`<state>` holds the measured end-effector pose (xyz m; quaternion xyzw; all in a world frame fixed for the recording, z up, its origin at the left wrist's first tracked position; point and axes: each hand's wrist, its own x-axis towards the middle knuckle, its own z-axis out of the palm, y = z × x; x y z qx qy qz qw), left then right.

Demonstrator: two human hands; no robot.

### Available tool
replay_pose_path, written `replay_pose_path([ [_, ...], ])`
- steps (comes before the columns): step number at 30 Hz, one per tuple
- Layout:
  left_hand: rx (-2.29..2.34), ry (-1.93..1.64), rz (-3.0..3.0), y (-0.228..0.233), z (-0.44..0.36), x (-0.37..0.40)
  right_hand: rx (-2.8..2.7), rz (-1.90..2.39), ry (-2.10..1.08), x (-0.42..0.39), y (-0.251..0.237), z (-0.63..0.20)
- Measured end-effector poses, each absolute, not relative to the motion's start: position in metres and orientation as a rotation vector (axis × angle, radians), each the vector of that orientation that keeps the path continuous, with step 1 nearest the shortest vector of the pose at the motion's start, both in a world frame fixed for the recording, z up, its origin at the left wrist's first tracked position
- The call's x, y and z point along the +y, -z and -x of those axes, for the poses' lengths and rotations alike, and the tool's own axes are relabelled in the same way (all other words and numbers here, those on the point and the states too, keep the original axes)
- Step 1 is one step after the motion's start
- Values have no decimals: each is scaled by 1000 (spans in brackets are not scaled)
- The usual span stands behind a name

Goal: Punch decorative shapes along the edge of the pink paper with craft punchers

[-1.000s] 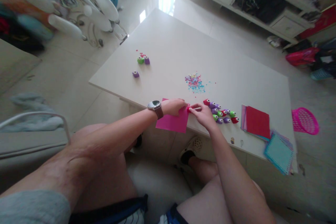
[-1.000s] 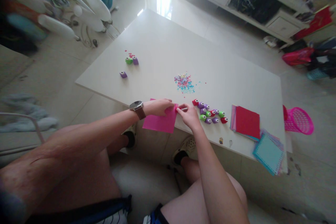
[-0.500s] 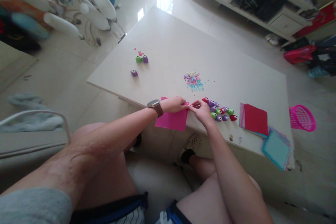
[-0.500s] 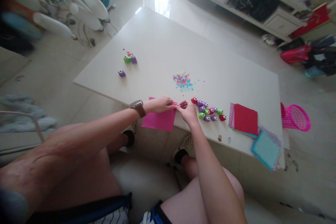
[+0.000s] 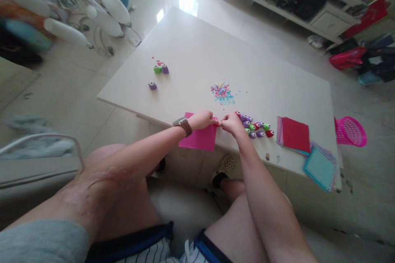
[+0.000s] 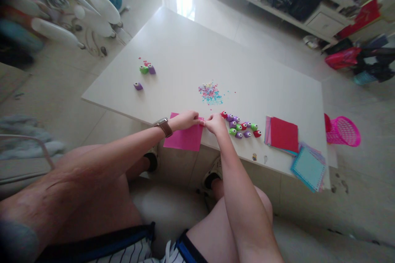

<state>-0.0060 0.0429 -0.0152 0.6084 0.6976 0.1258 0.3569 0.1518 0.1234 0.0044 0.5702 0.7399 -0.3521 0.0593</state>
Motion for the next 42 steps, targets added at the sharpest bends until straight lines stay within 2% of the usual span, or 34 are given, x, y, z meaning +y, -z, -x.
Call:
replay_pose_path([
  [8,1834,-356,-1472,17,4,47,2213,-1672,891,115,-25,-142],
  [15,1668,-254,-1596,5,15,41,2160,-1629,1151,122,-28,-160],
  [18,1652,-256,-1656,9,17,33,2335,-1663,1010,124,-31,-175],
  [25,1642,-190,-1853,10,16,24,2742,-1405,719,112,-21,-187],
  [37,1664,-107,-1903,-1,14,18,2469,-1442,360,122,-50,-202],
  [42,1672,-120,-1896,0,12,18,2465,-1432,365,120,-45,-207],
])
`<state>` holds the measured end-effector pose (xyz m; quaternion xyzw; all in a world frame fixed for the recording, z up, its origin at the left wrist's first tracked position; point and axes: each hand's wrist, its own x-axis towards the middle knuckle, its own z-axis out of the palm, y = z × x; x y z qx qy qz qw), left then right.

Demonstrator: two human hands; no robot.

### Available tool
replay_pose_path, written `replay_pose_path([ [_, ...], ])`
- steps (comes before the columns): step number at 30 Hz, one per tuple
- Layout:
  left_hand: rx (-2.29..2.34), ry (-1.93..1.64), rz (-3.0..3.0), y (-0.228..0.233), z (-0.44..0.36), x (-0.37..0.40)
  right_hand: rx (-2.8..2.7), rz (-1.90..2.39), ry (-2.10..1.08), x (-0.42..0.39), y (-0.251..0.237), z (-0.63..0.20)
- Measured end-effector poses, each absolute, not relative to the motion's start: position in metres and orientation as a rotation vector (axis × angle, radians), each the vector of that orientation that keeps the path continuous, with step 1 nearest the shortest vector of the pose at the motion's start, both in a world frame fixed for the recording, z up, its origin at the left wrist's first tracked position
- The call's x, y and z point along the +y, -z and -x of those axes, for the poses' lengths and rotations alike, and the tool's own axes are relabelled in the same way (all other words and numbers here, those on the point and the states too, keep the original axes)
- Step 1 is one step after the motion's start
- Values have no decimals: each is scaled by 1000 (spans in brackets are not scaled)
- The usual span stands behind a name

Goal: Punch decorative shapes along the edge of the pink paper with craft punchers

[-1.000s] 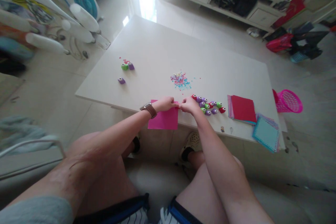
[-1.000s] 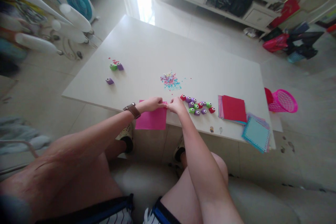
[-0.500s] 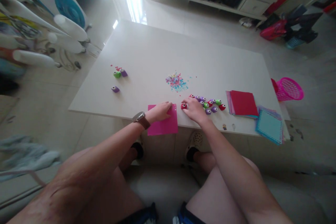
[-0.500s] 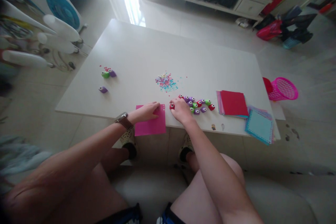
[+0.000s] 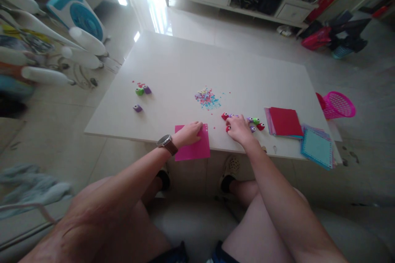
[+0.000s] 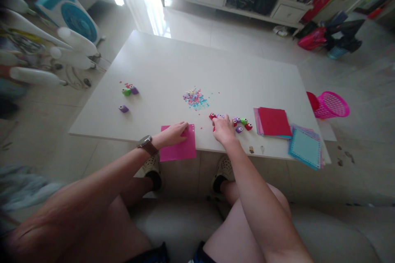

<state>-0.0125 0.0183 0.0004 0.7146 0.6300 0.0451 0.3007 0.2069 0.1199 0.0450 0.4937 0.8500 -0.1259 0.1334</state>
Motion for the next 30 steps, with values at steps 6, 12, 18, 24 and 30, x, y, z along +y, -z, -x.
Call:
replay_pose_path([
  [6,1690,-199,-1877,1,11,21,2509,-1330,785,115,-45,-194],
  [12,1600,-255,-1931,0,14,25,2456,-1319,872,116,-39,-188],
  [18,1552,-138,-2013,-3,16,25,2582,-1439,742,116,-37,-181],
  [24,1631,-131,-1995,-15,9,17,2634,-1414,722,109,-41,-184],
  [30,1696,-58,-2132,-22,-4,-3,2518,-1359,696,105,-38,-192],
])
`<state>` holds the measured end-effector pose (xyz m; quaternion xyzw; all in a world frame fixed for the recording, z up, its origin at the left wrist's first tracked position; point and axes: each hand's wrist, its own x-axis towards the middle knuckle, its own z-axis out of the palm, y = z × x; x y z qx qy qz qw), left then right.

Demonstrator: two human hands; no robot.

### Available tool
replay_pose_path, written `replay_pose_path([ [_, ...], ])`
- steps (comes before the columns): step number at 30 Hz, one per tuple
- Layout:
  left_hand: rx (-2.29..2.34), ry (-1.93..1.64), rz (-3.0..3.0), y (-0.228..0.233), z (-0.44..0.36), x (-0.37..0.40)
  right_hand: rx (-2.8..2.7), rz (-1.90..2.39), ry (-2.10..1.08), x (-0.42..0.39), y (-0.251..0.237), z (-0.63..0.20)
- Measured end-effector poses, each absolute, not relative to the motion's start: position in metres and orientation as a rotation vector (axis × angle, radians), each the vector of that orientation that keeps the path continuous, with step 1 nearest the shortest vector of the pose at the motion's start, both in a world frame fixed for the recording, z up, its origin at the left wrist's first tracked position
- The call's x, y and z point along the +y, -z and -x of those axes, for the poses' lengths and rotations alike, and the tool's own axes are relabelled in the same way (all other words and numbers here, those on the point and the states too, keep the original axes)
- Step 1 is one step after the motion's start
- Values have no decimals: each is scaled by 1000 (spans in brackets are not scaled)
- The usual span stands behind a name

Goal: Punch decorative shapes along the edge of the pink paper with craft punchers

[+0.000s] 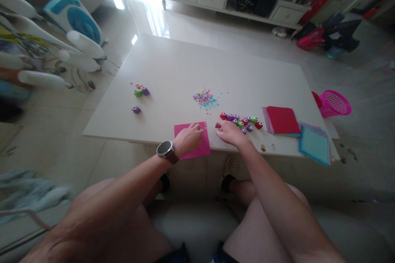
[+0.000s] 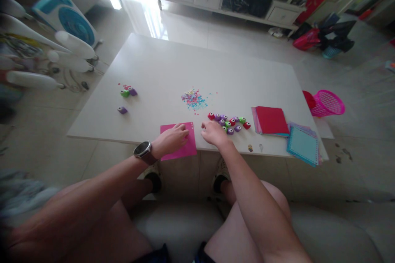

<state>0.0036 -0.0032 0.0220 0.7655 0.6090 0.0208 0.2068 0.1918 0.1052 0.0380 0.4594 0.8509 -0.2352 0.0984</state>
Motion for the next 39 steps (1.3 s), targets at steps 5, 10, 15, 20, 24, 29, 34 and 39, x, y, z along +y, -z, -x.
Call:
replay_pose_path([
  [5,1663,-39,-2109,-23,-11,-11,2472,-1423,542,109,-36,-193],
  [10,1762,-180,-2048,-25,11,10,2503,-1429,646,111,-36,-185],
  [15,2312,-178,-1610,-28,86,24,2557,-1389,658,110,-40,-177],
  [20,2558,97,-1168,-17,158,5,2575,-1287,709,102,-39,-175],
  [24,2486,111,-1168,-9,169,-4,2600,-1080,793,91,-35,-174],
  [29,2481,25,-1323,-9,147,2,2663,-894,805,75,-32,-172],
  [34,2363,-163,-1475,-15,118,14,2672,-843,815,68,-36,-170],
  [39,1963,-655,-1707,-25,71,30,2767,-1137,873,85,-42,-173],
])
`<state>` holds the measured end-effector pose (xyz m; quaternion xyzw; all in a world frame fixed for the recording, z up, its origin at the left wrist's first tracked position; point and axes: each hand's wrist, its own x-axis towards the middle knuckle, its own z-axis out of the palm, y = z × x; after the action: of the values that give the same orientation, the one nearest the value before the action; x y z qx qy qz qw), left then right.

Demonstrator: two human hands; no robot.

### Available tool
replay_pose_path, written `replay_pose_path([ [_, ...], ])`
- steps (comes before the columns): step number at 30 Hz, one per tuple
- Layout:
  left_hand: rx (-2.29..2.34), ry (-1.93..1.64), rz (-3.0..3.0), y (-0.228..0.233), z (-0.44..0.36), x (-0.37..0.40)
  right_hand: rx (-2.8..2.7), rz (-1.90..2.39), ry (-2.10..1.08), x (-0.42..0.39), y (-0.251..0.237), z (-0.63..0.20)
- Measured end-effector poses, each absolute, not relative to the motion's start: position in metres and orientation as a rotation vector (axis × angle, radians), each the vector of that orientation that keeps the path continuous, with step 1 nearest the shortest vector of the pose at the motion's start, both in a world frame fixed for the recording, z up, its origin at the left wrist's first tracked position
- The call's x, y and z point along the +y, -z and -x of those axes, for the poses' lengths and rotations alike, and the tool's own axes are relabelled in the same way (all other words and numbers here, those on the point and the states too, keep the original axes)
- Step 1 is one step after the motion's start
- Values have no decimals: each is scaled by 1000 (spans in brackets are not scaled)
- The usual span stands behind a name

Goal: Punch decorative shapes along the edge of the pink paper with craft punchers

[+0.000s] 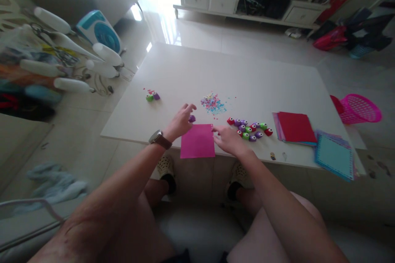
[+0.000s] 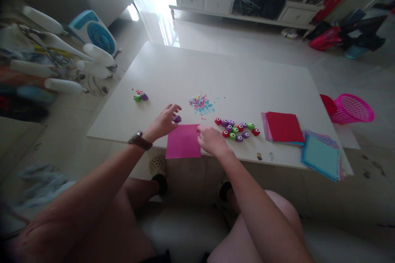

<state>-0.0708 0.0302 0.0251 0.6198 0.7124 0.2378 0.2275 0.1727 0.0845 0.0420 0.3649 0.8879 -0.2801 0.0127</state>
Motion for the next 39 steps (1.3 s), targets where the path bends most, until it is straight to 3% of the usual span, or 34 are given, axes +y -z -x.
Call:
replay_pose_path([
  [3,1667,-778,-1807,-30,42,39,2867,-1287,1044,97,-42,-174],
  [7,1483,-880,-1843,-26,24,48,2926,-1156,1329,102,-37,-175],
  [14,1343,-1063,-1732,-12,22,42,3018,-1072,1386,97,-31,-175],
  [21,1513,-1038,-1679,-44,27,24,3107,-1168,1132,95,-35,-176],
  [28,1904,-633,-1777,-37,41,34,2995,-1251,869,102,-26,-185],
  [39,1905,-330,-1812,-44,33,43,2910,-1242,829,108,-27,-184],
])
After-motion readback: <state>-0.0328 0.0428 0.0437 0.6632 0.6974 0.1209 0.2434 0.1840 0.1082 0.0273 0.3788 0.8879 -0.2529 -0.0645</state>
